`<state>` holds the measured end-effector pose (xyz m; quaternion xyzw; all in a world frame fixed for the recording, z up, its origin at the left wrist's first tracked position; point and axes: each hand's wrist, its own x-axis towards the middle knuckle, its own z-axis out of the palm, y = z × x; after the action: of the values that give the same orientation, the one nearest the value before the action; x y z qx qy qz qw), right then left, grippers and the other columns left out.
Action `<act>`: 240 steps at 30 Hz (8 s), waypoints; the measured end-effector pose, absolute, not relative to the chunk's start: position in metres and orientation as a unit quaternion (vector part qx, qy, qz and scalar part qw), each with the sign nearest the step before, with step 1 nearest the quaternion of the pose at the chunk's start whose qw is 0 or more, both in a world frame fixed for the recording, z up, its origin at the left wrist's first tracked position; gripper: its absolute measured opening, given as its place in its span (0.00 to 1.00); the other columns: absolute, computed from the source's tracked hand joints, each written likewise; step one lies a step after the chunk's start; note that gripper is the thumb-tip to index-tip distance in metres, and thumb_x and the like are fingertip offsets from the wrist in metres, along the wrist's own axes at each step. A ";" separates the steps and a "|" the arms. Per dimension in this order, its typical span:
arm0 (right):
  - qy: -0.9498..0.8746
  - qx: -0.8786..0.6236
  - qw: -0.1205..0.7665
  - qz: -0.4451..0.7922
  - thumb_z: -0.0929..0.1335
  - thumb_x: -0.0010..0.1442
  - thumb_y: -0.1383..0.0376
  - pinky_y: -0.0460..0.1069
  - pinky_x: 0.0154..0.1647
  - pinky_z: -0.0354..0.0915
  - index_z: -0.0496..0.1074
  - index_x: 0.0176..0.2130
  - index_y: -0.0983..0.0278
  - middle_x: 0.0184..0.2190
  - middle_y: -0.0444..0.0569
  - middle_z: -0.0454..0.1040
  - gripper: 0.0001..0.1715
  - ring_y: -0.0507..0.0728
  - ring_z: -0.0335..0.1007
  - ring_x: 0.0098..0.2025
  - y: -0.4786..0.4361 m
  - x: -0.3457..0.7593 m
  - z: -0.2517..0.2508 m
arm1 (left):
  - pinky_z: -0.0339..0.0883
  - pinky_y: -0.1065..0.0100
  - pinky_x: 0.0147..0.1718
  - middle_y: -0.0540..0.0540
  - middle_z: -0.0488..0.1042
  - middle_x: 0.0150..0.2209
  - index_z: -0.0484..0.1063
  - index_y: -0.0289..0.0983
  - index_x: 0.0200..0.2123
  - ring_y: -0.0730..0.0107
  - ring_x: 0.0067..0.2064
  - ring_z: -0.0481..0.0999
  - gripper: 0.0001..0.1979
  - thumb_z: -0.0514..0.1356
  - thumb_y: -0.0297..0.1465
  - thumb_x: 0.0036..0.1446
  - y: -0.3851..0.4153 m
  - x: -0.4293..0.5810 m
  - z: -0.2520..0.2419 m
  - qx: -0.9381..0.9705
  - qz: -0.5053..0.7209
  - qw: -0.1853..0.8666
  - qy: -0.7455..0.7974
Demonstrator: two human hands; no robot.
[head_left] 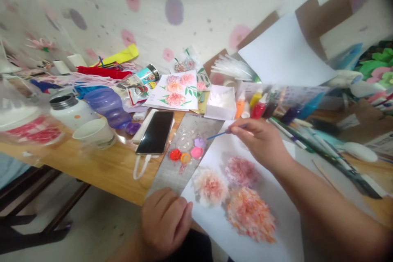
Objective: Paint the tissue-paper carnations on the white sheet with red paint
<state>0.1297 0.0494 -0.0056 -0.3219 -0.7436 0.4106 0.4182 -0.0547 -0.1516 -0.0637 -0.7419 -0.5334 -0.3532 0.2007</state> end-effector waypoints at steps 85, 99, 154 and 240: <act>-0.593 -0.370 0.513 0.499 0.69 0.56 0.67 0.45 0.40 0.70 0.76 0.30 0.60 0.27 0.46 0.77 0.05 0.51 0.75 0.35 -0.018 0.226 -0.018 | 0.62 0.70 0.22 0.50 0.68 0.19 0.67 0.35 0.28 0.73 0.22 0.68 0.07 0.61 0.20 0.53 -0.145 -0.058 -0.059 -0.769 -0.313 0.219 -0.512; -0.587 -0.399 0.532 0.463 0.68 0.58 0.69 0.41 0.40 0.69 0.76 0.30 0.61 0.30 0.45 0.77 0.07 0.49 0.74 0.36 -0.020 0.224 -0.016 | 0.61 0.70 0.22 0.49 0.69 0.20 0.68 0.34 0.27 0.73 0.22 0.67 0.07 0.62 0.19 0.53 -0.146 -0.058 -0.059 -0.769 -0.308 0.225 -0.512; -0.502 -0.406 0.636 0.421 0.73 0.56 0.60 0.44 0.39 0.70 0.76 0.32 0.60 0.30 0.44 0.79 0.05 0.50 0.75 0.36 -0.073 0.291 -0.069 | 0.55 0.70 0.22 0.54 0.65 0.18 0.65 0.38 0.25 0.75 0.20 0.64 0.10 0.61 0.22 0.56 -0.141 -0.060 -0.066 -0.748 -0.272 0.310 -0.520; -0.557 -0.454 0.567 0.403 0.71 0.56 0.65 0.39 0.39 0.71 0.78 0.31 0.56 0.30 0.44 0.80 0.04 0.49 0.76 0.38 -0.099 0.278 -0.043 | 0.55 0.72 0.20 0.52 0.68 0.19 0.69 0.36 0.28 0.75 0.21 0.66 0.07 0.64 0.21 0.53 -0.145 -0.066 -0.070 -0.751 -0.272 0.295 -0.524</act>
<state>0.2777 -0.0987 -0.0433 -0.4543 -0.5565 0.4028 0.5672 -0.0660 -0.1447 -0.0704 -0.7511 -0.5244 -0.2715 0.2953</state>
